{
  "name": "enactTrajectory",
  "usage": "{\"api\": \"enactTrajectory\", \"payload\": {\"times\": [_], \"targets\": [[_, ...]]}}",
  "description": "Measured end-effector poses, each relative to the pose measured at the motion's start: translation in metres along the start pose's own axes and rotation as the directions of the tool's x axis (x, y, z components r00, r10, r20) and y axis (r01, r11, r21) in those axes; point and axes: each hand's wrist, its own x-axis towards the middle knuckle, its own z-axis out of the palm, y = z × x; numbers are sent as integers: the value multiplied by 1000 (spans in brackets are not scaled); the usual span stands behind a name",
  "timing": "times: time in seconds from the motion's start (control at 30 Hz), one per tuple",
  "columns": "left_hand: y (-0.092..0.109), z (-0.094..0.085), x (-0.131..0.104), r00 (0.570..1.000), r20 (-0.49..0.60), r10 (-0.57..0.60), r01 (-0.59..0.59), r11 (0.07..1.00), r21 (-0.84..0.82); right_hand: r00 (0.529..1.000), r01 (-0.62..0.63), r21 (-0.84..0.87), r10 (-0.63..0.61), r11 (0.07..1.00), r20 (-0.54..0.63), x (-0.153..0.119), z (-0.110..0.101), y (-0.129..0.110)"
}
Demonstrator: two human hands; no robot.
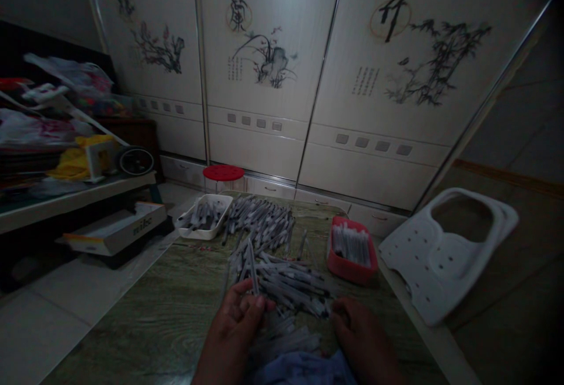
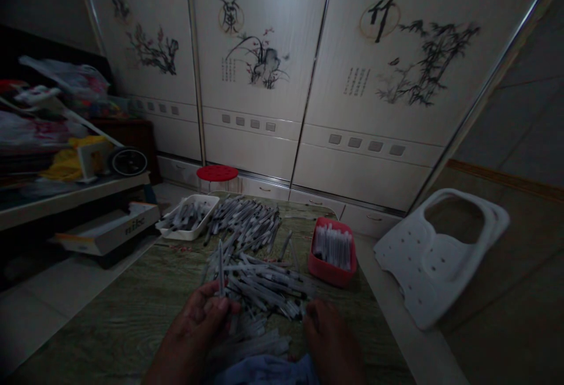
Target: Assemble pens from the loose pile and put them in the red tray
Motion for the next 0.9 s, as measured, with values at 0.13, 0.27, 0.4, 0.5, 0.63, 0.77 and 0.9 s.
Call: {"api": "enactTrajectory", "payload": {"times": [0.13,0.27,0.4,0.5,0.63,0.77,0.9], "targets": [[-1,-1,1,1000,7,10,-10,1000,-9,999,-35,-53,36,998,10,-2,5,-2],[2,-1,-1,1000,25,-7,6,1000,22,998,-61,-101,64,993,27,-1,8,1],[3,-5,-1,997,72,-7,1,996,84,999,-41,-125,43,991,13,1,8,5],[2,-10,1,992,122,-19,1,989,150,998,-64,-59,64,996,3,2,2,4],[-5,-14,2,987,159,-37,7,983,184,984,-172,260,177,950,2,1,-12,-9],[-13,-14,4,972,222,-82,52,989,139,972,-228,618,210,752,103,-3,-22,-26],[-17,-13,5,956,261,-133,114,990,86,973,-222,798,186,561,139,-6,-23,-30]]}}
